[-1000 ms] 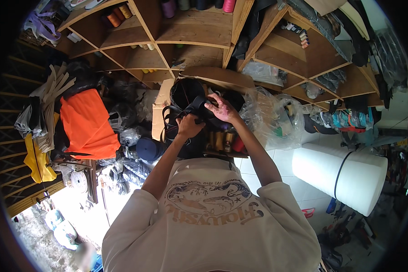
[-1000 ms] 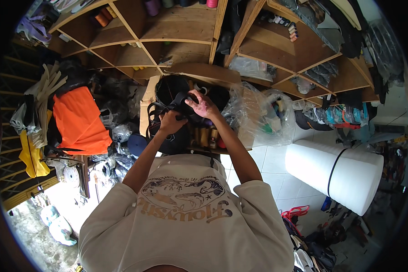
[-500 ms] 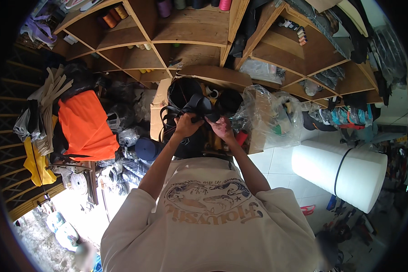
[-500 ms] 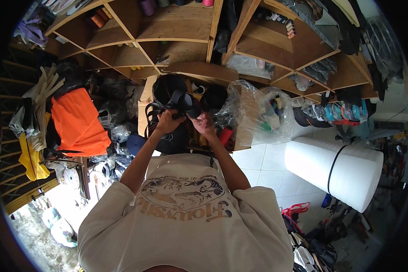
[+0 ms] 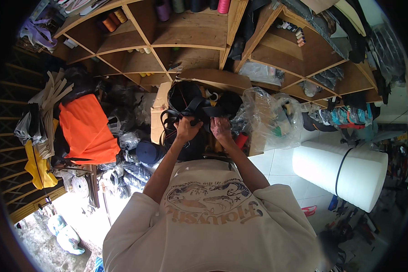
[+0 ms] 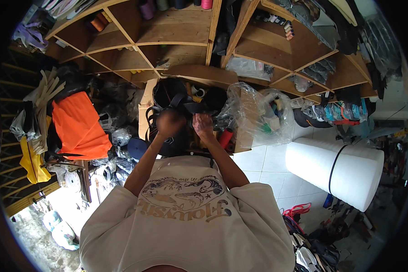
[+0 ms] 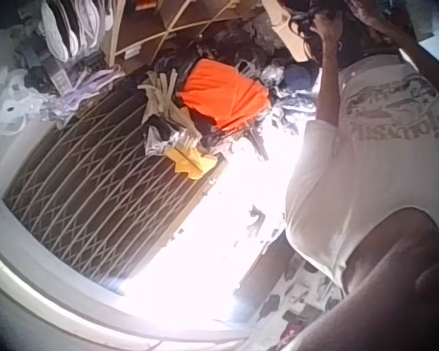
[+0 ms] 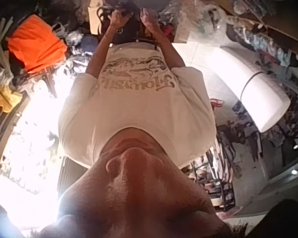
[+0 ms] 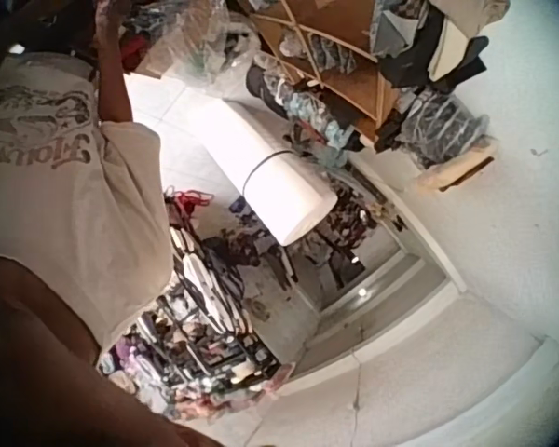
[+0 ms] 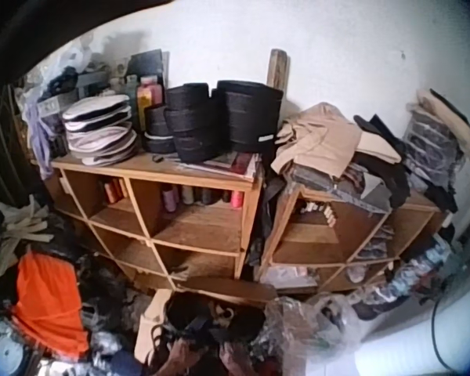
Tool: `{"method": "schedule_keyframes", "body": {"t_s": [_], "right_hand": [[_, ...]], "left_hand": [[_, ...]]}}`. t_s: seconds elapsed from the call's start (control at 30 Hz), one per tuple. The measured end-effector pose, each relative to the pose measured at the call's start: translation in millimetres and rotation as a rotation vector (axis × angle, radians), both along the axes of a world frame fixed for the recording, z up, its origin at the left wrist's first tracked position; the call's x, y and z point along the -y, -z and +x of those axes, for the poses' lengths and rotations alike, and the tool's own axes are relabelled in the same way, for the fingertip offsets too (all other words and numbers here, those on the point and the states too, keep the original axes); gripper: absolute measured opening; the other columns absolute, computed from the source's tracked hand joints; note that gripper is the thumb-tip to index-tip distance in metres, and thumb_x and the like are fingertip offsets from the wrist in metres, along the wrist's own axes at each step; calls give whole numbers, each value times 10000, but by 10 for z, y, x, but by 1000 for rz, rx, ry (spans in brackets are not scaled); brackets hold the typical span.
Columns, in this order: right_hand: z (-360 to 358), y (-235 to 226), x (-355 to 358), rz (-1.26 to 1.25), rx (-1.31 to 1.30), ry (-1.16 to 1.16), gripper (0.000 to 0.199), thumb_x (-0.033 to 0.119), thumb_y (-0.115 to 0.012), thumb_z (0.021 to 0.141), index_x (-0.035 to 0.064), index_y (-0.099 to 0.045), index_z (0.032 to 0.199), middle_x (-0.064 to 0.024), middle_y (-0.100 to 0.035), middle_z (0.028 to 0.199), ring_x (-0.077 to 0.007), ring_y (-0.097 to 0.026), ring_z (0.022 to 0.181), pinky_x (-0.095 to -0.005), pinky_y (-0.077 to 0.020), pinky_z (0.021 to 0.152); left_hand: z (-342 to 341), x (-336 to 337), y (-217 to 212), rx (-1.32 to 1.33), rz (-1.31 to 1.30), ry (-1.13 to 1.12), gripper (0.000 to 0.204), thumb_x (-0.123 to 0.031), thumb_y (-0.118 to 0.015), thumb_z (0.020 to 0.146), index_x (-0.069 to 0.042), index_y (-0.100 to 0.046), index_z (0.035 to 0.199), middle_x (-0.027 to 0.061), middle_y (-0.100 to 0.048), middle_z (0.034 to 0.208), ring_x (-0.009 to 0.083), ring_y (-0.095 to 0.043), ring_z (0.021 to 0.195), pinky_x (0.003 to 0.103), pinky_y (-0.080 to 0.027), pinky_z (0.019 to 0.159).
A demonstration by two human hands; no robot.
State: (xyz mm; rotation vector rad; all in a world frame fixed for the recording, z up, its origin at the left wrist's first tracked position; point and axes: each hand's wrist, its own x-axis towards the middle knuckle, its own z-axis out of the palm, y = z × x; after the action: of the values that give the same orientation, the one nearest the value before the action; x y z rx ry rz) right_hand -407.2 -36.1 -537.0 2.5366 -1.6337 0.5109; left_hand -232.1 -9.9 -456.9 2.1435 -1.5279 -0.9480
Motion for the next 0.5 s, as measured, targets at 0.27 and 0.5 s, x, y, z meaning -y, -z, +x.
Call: {"method": "schedule_keyframes", "body": {"t_s": [0.27,0.5], "right_hand": [[-97,-90,72,-17,-21,-81,134,192,-553,855,95,-628,910,-86,-638,909,-245,-605,871,-389,-456,814],[-350,111,168,73,100,-45,150,202,-534,879,91,-621,930,-64,-642,928,-240,-607,867,-409,-452,830]], "left_hand": [[-22,8,-191,-70,44,-25,473,-426,-768,712,-48,-705,990,176,-659,1107,342,-587,1101,567,-303,1011],[120,-43,-115,-171,-137,76,247,-253,-737,766,-45,-729,898,116,-711,824,255,-677,814,368,-482,803]]}}
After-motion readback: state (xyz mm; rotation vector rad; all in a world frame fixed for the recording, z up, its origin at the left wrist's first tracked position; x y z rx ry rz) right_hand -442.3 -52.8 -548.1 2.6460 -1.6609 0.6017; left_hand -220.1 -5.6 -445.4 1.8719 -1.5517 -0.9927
